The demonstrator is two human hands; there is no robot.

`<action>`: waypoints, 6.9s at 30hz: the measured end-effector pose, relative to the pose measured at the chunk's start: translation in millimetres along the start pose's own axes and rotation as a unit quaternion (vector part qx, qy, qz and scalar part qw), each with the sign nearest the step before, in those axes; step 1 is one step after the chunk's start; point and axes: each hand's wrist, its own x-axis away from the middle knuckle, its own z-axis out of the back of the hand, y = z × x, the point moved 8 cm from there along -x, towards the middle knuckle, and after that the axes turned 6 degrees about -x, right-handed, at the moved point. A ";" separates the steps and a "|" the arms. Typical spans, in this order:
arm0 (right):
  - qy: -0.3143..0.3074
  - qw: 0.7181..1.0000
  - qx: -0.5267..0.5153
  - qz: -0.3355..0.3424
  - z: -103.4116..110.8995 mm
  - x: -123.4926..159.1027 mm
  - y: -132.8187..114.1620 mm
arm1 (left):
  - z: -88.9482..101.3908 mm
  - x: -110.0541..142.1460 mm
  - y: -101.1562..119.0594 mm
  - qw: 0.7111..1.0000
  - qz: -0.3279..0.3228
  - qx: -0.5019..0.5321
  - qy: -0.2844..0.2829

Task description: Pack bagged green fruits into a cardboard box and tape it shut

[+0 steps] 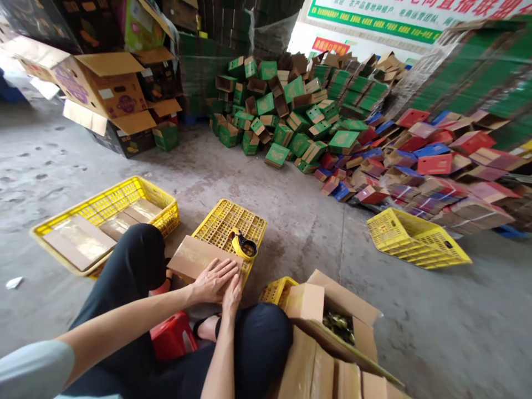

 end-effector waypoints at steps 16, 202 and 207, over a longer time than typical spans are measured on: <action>-0.047 0.994 0.003 -0.101 -0.4 -9.0 -1.9 | 38.4 44.3 -81.4 0.997 0.076 0.021 -0.015; -0.057 0.958 0.177 0.219 19.2 62.0 -200.1 | 157.9 117.8 -119.2 0.696 0.291 0.618 0.220; -0.058 0.961 0.174 0.209 18.7 63.0 -196.9 | 161.5 88.7 -109.1 0.652 0.272 0.663 0.247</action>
